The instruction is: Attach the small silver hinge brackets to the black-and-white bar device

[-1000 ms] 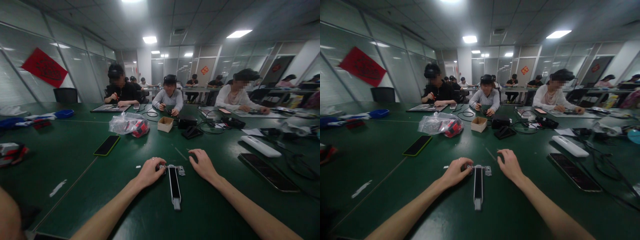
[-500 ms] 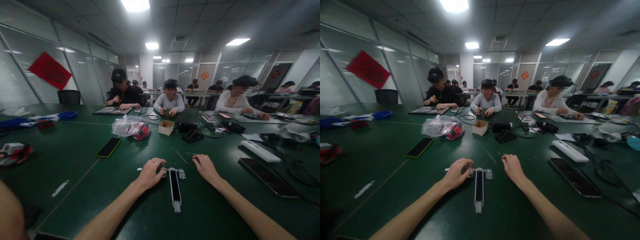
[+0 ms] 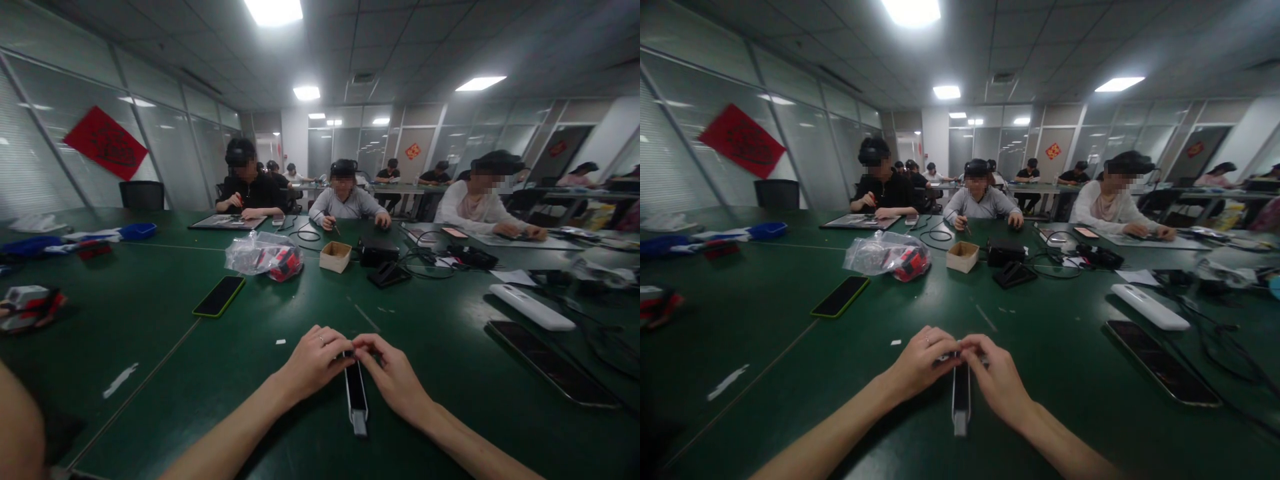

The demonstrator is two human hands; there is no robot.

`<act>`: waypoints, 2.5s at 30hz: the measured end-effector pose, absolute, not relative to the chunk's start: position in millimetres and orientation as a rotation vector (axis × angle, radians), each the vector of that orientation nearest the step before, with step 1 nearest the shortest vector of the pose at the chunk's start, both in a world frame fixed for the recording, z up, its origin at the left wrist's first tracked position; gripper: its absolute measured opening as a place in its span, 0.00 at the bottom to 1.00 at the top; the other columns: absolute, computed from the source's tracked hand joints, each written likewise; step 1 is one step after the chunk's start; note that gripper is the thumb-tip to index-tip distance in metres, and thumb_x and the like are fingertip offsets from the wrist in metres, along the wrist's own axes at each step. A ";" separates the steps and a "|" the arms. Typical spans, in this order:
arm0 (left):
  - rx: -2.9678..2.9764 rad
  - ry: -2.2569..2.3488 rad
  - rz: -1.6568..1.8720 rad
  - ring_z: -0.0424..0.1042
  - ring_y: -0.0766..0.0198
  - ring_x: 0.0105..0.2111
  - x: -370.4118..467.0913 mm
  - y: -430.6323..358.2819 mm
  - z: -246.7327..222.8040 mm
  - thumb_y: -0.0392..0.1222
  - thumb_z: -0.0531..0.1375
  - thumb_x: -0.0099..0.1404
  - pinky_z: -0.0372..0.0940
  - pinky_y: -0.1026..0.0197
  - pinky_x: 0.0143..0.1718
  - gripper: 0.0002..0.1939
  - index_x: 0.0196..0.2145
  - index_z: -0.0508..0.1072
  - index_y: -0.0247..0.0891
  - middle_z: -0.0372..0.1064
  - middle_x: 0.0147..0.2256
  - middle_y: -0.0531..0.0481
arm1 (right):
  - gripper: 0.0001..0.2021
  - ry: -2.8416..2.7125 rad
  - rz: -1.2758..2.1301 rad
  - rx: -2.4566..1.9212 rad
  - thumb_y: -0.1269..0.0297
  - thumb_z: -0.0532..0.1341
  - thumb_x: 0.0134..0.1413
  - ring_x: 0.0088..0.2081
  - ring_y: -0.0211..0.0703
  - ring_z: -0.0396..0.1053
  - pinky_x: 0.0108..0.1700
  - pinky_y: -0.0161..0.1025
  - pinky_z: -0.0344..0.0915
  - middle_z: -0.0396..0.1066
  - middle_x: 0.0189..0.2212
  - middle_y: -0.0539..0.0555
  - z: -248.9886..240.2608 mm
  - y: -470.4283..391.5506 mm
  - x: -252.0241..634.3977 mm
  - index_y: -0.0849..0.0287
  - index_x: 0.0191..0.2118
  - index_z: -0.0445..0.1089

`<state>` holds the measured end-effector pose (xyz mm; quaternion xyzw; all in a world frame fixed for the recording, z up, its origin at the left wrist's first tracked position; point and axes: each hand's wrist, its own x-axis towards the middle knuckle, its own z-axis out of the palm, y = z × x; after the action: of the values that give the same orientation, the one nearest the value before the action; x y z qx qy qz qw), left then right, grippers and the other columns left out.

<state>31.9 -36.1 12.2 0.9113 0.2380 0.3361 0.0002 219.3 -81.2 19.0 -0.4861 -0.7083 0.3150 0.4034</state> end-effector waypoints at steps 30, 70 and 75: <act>2.630 1.107 0.614 0.70 0.64 0.36 13.9 -14.2 3.0 0.40 0.55 0.67 0.62 0.64 0.38 0.09 0.38 0.75 0.40 0.72 0.35 0.50 | 0.09 -2.021 0.450 -1.469 0.62 0.53 0.58 0.38 0.45 0.65 0.41 0.45 0.66 0.70 0.35 0.55 5.9 -60.2 246.7 0.58 0.36 0.69; 2.472 1.190 0.664 0.68 0.64 0.33 19.5 -19.7 9.6 0.40 0.56 0.64 0.60 0.64 0.34 0.08 0.34 0.75 0.38 0.71 0.31 0.51 | 0.09 -2.032 0.456 -1.435 0.62 0.54 0.58 0.38 0.45 0.65 0.39 0.44 0.65 0.70 0.35 0.54 6.0 -60.3 247.6 0.57 0.36 0.70; 2.421 1.212 0.703 0.66 0.65 0.29 20.9 -19.5 9.4 0.39 0.60 0.60 0.59 0.65 0.31 0.05 0.33 0.74 0.38 0.69 0.30 0.52 | 0.09 -2.037 0.446 -1.415 0.63 0.54 0.57 0.38 0.45 0.65 0.40 0.44 0.65 0.70 0.34 0.54 6.8 -60.6 247.5 0.58 0.36 0.70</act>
<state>20.9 -19.5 9.4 0.8527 0.4269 0.2475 0.1714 247.5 -60.6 6.8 -0.5347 -0.7695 0.1687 0.3059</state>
